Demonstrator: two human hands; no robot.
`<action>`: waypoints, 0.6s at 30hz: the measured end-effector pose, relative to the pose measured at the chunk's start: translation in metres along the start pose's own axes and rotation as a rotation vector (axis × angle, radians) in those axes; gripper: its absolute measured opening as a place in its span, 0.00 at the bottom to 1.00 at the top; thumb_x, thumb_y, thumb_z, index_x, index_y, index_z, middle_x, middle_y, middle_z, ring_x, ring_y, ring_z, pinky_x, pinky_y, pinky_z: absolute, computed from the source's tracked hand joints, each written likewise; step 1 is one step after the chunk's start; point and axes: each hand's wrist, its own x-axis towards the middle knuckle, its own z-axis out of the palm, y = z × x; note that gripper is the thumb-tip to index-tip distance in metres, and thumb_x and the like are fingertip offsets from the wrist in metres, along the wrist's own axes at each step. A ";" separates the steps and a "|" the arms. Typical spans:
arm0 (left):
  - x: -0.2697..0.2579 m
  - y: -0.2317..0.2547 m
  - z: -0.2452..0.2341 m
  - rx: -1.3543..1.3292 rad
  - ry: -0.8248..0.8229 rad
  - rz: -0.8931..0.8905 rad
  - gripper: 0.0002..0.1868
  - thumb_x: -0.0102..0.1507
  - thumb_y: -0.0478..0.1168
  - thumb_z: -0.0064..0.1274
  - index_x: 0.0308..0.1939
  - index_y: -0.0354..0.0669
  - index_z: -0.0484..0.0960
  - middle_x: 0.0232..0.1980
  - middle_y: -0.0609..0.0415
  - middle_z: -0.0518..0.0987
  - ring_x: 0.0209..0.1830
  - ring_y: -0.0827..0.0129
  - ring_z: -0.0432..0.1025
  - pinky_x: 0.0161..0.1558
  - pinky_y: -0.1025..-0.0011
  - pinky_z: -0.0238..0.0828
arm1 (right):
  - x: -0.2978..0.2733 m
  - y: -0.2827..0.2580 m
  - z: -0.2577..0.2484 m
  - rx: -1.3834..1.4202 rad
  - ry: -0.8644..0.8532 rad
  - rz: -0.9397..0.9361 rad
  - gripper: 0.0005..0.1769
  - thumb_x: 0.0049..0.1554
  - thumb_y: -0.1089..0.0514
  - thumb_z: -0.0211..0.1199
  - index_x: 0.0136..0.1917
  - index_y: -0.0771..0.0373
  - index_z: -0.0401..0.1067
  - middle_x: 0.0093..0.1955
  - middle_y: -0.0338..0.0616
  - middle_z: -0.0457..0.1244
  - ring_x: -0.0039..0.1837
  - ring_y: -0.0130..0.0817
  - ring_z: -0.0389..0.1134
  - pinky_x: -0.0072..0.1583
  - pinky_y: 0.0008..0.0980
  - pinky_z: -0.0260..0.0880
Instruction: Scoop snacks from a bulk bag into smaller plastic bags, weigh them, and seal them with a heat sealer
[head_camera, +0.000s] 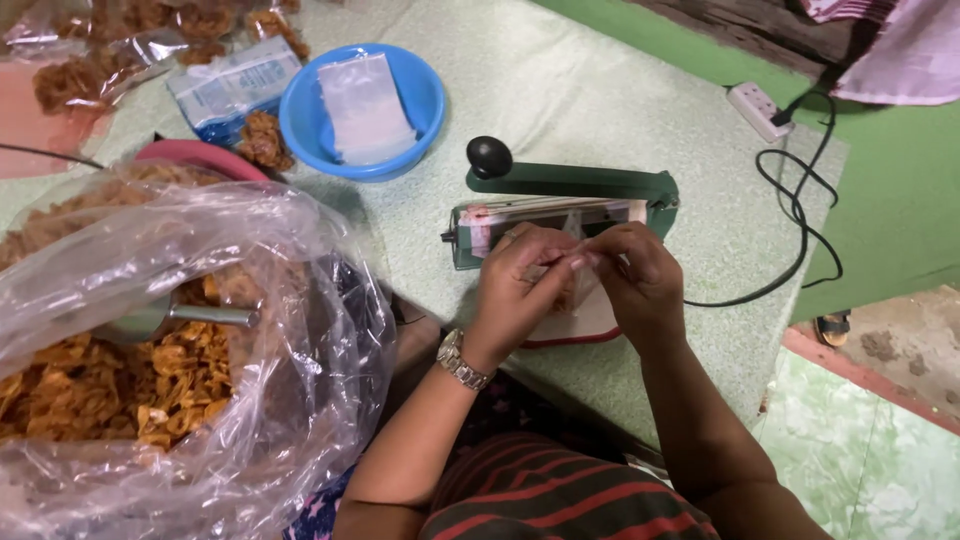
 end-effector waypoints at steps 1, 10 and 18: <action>0.001 0.001 -0.002 -0.004 -0.008 0.002 0.08 0.53 0.39 0.55 0.35 0.46 0.78 0.28 0.52 0.72 0.30 0.61 0.70 0.35 0.70 0.67 | -0.002 0.002 0.000 -0.006 0.007 0.002 0.04 0.48 0.71 0.61 0.38 0.68 0.70 0.35 0.47 0.61 0.39 0.39 0.63 0.43 0.32 0.64; 0.007 0.021 -0.008 0.040 -0.063 0.003 0.03 0.55 0.38 0.54 0.31 0.44 0.79 0.28 0.50 0.76 0.29 0.56 0.71 0.35 0.66 0.67 | 0.002 -0.006 -0.004 0.024 0.000 0.040 0.02 0.48 0.66 0.61 0.38 0.65 0.70 0.35 0.47 0.60 0.38 0.42 0.63 0.44 0.35 0.64; 0.006 0.000 -0.038 0.165 0.138 -0.026 0.03 0.52 0.33 0.57 0.26 0.46 0.79 0.21 0.57 0.69 0.24 0.66 0.66 0.35 0.71 0.64 | 0.011 0.019 -0.020 0.008 -0.043 0.045 0.03 0.51 0.69 0.59 0.39 0.65 0.69 0.37 0.48 0.58 0.41 0.42 0.61 0.48 0.37 0.62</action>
